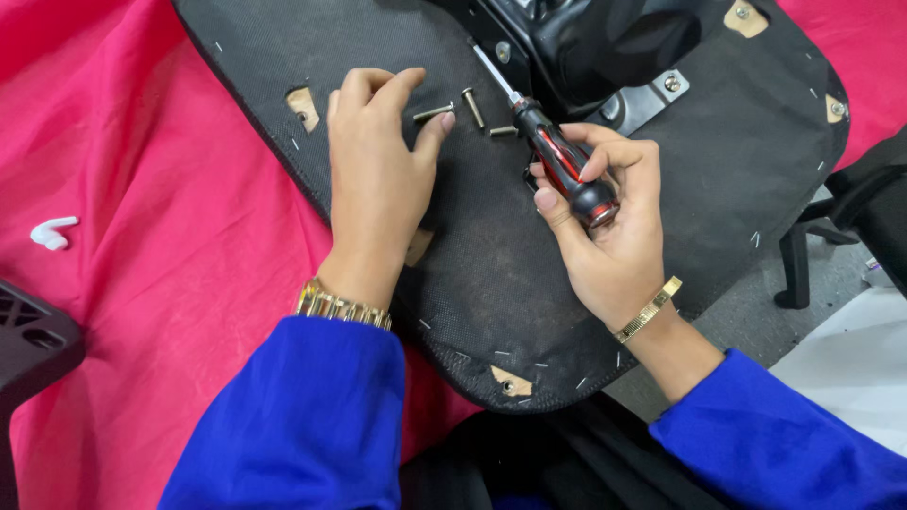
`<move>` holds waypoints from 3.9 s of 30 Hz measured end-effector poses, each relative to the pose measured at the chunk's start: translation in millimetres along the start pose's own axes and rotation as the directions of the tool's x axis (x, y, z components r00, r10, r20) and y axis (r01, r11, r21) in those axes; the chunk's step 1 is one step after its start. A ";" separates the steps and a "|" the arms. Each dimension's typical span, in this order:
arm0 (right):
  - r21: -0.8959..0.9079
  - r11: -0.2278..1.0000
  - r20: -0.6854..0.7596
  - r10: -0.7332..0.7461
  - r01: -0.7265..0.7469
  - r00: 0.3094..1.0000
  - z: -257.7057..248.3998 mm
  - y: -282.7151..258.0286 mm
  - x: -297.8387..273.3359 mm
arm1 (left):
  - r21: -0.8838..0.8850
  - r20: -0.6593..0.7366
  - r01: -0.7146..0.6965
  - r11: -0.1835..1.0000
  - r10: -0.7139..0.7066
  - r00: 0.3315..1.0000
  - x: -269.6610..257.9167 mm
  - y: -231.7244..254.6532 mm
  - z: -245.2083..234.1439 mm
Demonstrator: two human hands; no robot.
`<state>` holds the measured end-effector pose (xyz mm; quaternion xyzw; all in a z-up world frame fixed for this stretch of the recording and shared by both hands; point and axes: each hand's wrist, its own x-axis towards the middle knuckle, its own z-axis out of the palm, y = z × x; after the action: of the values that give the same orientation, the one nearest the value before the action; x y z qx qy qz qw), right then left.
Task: The person uses a screwdriver to fasten screws into the underside of an office chair seat. They repeatedly pick up screws, align them with holes, and tighten them while the chair remains upside down on a red cloth.
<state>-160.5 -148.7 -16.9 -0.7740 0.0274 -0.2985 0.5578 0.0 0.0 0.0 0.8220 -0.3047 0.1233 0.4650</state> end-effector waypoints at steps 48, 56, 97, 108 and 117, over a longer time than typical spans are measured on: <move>0.154 0.987 -0.255 0.084 -0.045 0.963 61.5 -44.8 56.1 | 0.040 -0.002 -0.244 0.969 0.244 0.970 28.5 -72.9 -81.3; 0.215 0.971 -0.172 0.143 -0.104 0.975 78.1 -17.9 66.6 | 0.120 0.005 -0.019 0.993 0.018 1.000 23.0 -58.6 -74.4; -0.023 0.906 0.113 -0.418 0.423 0.901 93.8 -77.7 171.3 | -0.293 -0.018 0.223 0.930 -0.239 0.971 22.3 -75.4 -63.2; -0.147 0.880 0.192 -0.422 0.451 0.886 100.0 -82.3 177.5 | -0.259 0.007 0.229 0.939 -0.235 0.972 25.0 -76.3 -64.5; -0.017 0.903 0.373 -0.394 0.430 0.840 109.9 -119.3 217.8 | -0.297 0.020 0.243 0.923 -0.249 0.968 23.1 -78.3 -63.1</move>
<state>37.6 -92.5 160.2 -0.8300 -0.2276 -0.2623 0.4364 71.4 74.0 -8.8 0.7732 -0.2100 0.0241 0.5979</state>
